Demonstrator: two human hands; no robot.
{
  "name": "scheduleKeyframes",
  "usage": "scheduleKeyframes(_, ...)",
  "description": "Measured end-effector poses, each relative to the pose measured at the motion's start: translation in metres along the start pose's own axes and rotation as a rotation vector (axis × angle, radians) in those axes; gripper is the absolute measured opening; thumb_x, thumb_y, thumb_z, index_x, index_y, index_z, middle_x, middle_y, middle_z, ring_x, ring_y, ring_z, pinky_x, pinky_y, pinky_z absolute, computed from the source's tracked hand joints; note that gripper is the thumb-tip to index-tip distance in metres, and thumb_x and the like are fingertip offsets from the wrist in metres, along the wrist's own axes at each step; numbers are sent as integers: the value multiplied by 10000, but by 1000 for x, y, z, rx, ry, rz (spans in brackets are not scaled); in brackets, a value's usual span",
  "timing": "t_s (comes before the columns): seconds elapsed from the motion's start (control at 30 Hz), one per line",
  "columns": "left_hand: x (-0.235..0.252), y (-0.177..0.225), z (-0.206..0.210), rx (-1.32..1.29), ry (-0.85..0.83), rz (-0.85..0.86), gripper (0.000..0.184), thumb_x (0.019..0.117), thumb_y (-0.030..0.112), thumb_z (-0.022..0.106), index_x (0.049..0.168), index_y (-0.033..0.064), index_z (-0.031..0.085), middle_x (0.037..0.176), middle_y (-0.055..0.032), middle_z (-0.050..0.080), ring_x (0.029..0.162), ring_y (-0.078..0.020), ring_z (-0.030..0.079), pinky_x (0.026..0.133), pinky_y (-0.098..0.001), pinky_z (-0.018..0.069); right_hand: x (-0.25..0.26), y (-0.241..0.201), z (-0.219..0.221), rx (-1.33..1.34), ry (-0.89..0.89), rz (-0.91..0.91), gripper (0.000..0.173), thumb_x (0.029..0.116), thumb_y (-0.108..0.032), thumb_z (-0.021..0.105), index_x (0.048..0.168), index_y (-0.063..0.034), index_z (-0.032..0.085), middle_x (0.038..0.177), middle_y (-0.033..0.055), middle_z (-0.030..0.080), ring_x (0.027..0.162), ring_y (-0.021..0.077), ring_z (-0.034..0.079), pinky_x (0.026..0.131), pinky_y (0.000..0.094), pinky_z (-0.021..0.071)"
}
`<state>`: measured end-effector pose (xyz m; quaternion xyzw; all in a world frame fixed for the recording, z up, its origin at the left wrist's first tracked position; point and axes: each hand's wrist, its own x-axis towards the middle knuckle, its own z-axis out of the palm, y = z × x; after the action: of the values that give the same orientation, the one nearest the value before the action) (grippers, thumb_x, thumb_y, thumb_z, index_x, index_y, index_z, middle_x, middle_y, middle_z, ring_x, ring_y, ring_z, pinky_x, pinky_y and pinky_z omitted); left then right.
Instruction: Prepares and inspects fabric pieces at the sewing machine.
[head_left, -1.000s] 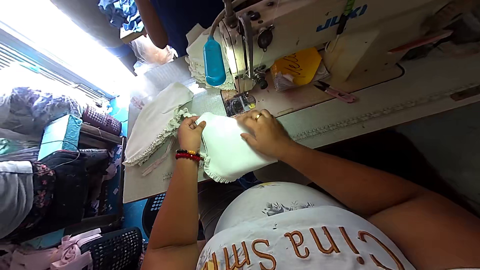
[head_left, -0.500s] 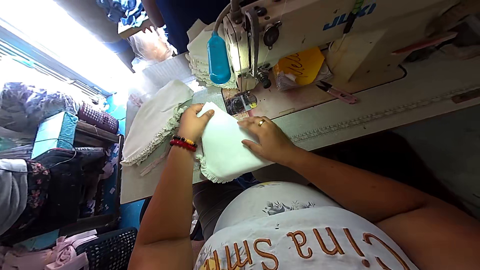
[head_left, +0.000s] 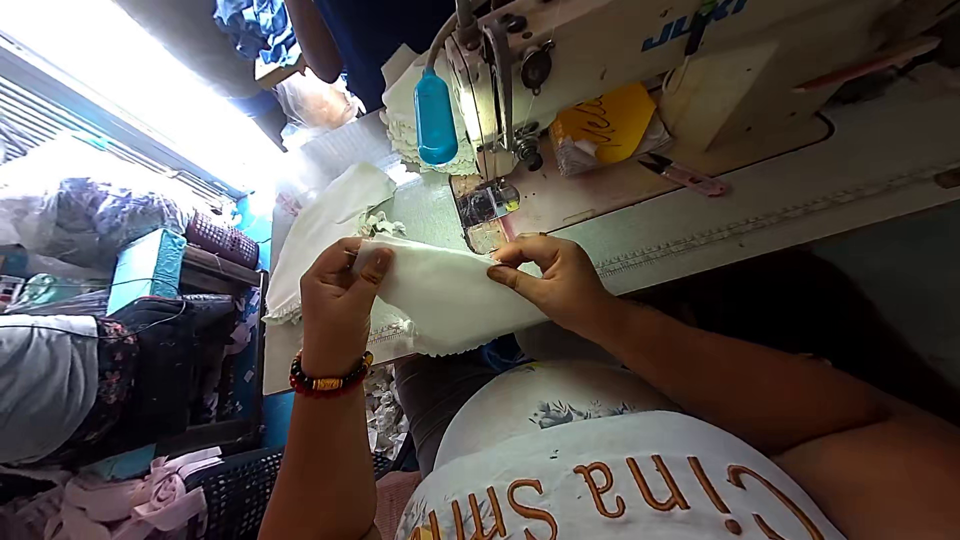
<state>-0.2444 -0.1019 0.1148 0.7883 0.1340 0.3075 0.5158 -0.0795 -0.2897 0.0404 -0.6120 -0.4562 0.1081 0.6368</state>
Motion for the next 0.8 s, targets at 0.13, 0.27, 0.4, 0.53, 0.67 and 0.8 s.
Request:
scheduleKeyframes(0.13, -11, 4, 3, -83, 54, 70, 91, 962, 158, 720, 1033, 213, 733, 983, 142, 730, 888, 10, 695, 833, -188, 594, -5, -6, -1, 27, 14, -32, 94, 900, -74, 742, 987, -37, 738, 945, 10, 721, 909, 23, 674, 856, 195, 569)
scheduleKeyframes(0.27, -18, 6, 5, -100, 91, 110, 110, 941, 172, 743, 1033, 231, 747, 985, 155, 741, 894, 18, 700, 841, -186, 596, -9, -10, -2, 66, 35, -45, 117, 899, -59, 746, 1015, -44, 738, 987, 7, 729, 941, 32, 686, 876, 208, 582)
scheduleKeyframes(0.4, -23, 9, 6, -108, 101, 145, 146, 930, 181, 755, 1056, 254, 754, 1013, 165, 739, 906, 17, 701, 847, -189, 599, -11, -12, -3, 62, 56, -78, 136, 900, -62, 748, 1035, -48, 743, 1013, 6, 736, 978, 47, 691, 901, 224, 581)
scheduleKeyframes(0.53, -24, 10, 6, -119, 91, 173, 146, 938, 173, 745, 1055, 260, 751, 1016, 167, 732, 915, 24, 691, 846, -180, 592, -13, -16, -4, 43, 52, -84, 146, 902, -75, 751, 1045, -51, 741, 1018, 4, 736, 980, 40, 690, 894, 210, 578)
scheduleKeyframes(0.67, -26, 9, 6, -140, 88, 163, 153, 925, 176, 759, 1055, 257, 753, 1015, 157, 738, 908, 18, 696, 842, -181, 594, -14, -18, -6, 58, 53, -89, 177, 894, -50, 752, 1069, -43, 732, 1027, 10, 731, 979, 48, 694, 880, 214, 590)
scheduleKeyframes(0.8, -27, 8, 7, -136, 101, 153, 158, 920, 185, 765, 1058, 261, 752, 1017, 163, 735, 912, 19, 695, 842, -181, 595, -14, -18, -8, 78, 49, -71, 180, 881, -40, 759, 1059, -48, 732, 1016, 4, 729, 969, 53, 694, 883, 223, 593)
